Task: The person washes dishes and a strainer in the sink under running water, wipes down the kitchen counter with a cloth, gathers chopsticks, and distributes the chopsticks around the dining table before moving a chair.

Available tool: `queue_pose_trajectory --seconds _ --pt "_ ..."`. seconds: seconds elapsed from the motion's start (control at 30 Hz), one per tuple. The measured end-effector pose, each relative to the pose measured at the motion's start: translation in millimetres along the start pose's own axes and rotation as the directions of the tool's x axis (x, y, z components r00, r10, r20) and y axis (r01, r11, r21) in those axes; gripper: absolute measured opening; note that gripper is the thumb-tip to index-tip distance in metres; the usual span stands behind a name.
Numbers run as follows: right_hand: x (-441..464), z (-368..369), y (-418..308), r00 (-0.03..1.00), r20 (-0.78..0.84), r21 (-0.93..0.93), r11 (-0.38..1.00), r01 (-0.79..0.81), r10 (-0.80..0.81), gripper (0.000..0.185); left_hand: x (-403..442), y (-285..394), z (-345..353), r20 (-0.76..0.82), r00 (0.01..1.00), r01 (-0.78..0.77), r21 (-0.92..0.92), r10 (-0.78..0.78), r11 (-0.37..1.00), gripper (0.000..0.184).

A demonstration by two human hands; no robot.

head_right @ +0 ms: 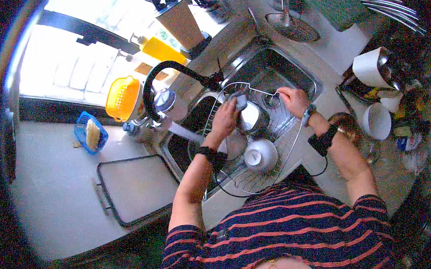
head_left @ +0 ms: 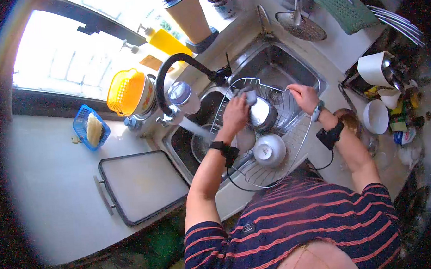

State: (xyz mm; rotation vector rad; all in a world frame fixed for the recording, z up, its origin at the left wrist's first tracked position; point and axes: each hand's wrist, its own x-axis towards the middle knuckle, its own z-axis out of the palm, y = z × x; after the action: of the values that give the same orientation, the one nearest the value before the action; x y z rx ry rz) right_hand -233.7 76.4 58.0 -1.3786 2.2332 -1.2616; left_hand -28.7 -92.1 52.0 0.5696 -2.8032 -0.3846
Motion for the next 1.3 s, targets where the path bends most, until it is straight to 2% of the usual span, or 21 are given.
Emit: queue_pose_trajectory --seconds 0.1,0.13,0.2,0.27,0.33,0.4,0.47,0.53,0.57,0.67,0.73,0.77,0.8,0.87,0.9,1.07,1.13,1.17,1.2,1.27,1.3 --pt "1.4 -0.4 -1.9 1.000 -0.001 -0.019 1.000 0.000 0.000 0.017 -4.5 6.1 9.6 -0.009 0.997 0.074 0.093 -0.073 0.993 0.041" --pt "1.0 -1.1 -3.6 1.000 -0.002 -0.018 1.000 -0.002 0.002 0.017 -6.3 17.2 9.8 0.171 0.973 0.142 0.100 -0.157 0.985 0.041" --pt "0.5 -1.9 -5.7 1.000 -0.001 -0.026 0.999 -0.019 0.019 0.017 -26.5 53.2 12.9 0.237 0.971 0.019 0.016 -0.022 1.000 0.041" --pt "-0.5 -0.8 -2.2 1.000 -0.010 -0.026 0.999 -0.019 0.019 0.017 -44.7 77.3 4.0 0.139 0.983 -0.126 0.050 0.118 0.991 0.037" --pt "-1.7 -1.1 -0.4 1.000 -0.019 -0.028 0.999 -0.017 0.016 0.016 -49.3 52.3 12.6 0.143 0.984 -0.114 0.056 0.105 0.992 0.035" --pt "-2.7 -1.1 -0.4 0.999 -0.021 0.005 1.000 -0.025 0.025 0.016 -45.1 15.6 9.4 0.146 0.983 0.084 0.173 -0.110 0.981 0.024" --pt "-3.6 1.3 2.3 0.999 -0.032 0.005 1.000 -0.001 0.001 0.016 -28.7 -2.0 -17.0 0.374 0.863 0.229 0.310 -0.340 0.923 0.014" --pt "-2.5 -0.1 0.6 0.998 -0.051 0.004 1.000 0.027 -0.027 0.016 -15.3 -14.0 -31.6 0.271 0.937 0.146 0.266 -0.219 0.953 0.012" --pt "-1.9 -2.2 -1.2 1.000 -0.013 0.006 1.000 0.011 -0.011 0.016 -4.6 -13.3 -31.8 0.139 0.959 0.208 0.238 -0.245 0.949 0.014" --pt "-2.4 -3.2 -2.8 1.000 0.016 0.010 1.000 -0.007 0.007 0.017 42.7 3.4 -37.8 -0.019 0.990 0.139 0.152 -0.137 0.979 0.015" --pt "-2.4 -3.3 -1.7 1.000 0.008 0.011 1.000 -0.007 0.007 0.017 74.7 0.0 -24.8 -0.041 0.999 -0.008 0.115 0.013 0.993 0.017" --pt "-1.8 -3.8 -2.1 1.000 0.026 -0.001 1.000 -0.013 0.013 0.018 85.4 6.6 -20.9 0.052 0.999 0.006 0.117 -0.012 0.993 0.023" --pt "-0.6 -4.1 -2.5 0.999 0.044 -0.012 1.000 -0.019 0.020 0.019 86.6 7.2 -13.3 -0.004 0.992 -0.123 0.088 0.124 0.988 0.023" --pt "0.6 -4.0 -3.5 0.999 0.037 -0.005 1.000 -0.018 0.018 0.019 90.7 7.7 7.3 0.125 0.988 -0.108 0.168 0.088 0.980 0.025" --pt "0.7 -3.9 -3.8 0.999 0.032 0.003 1.000 -0.015 0.015 0.019 91.5 10.7 2.6 0.197 0.980 -0.050 0.149 0.020 0.987 0.032" --pt "1.3 -2.8 -7.6 0.997 0.025 0.050 0.996 -0.069 0.068 0.019 75.0 -20.6 6.0 0.129 0.990 0.047 0.008 -0.048 0.999 0.036" --pt "-0.1 -0.9 -5.2 0.997 0.025 0.078 0.994 -0.081 0.079 0.019 67.1 -44.8 9.9 0.157 0.955 0.261 -0.031 -0.253 0.965 0.031" --pt "-0.2 1.2 -1.3 0.998 0.008 0.071 0.996 -0.062 0.061 0.019 57.0 -54.1 10.9 0.188 0.915 0.346 0.084 -0.356 0.934 0.031" --pt "1.1 1.8 0.7 0.999 -0.012 0.062 0.997 -0.041 0.042 0.018 53.3 -59.1 9.6 0.183 0.915 0.349 0.084 -0.359 0.933 0.031" --pt "1.5 4.7 2.2 0.998 0.002 0.058 0.997 -0.059 0.059 0.018 47.2 -67.7 8.2 0.345 0.810 0.547 -0.153 -0.475 0.823 0.036" --pt "-1.4 5.9 2.4 0.996 0.021 0.052 0.995 -0.086 0.085 0.018 40.3 -67.7 10.5 0.310 0.798 0.576 -0.138 -0.517 0.806 0.040"
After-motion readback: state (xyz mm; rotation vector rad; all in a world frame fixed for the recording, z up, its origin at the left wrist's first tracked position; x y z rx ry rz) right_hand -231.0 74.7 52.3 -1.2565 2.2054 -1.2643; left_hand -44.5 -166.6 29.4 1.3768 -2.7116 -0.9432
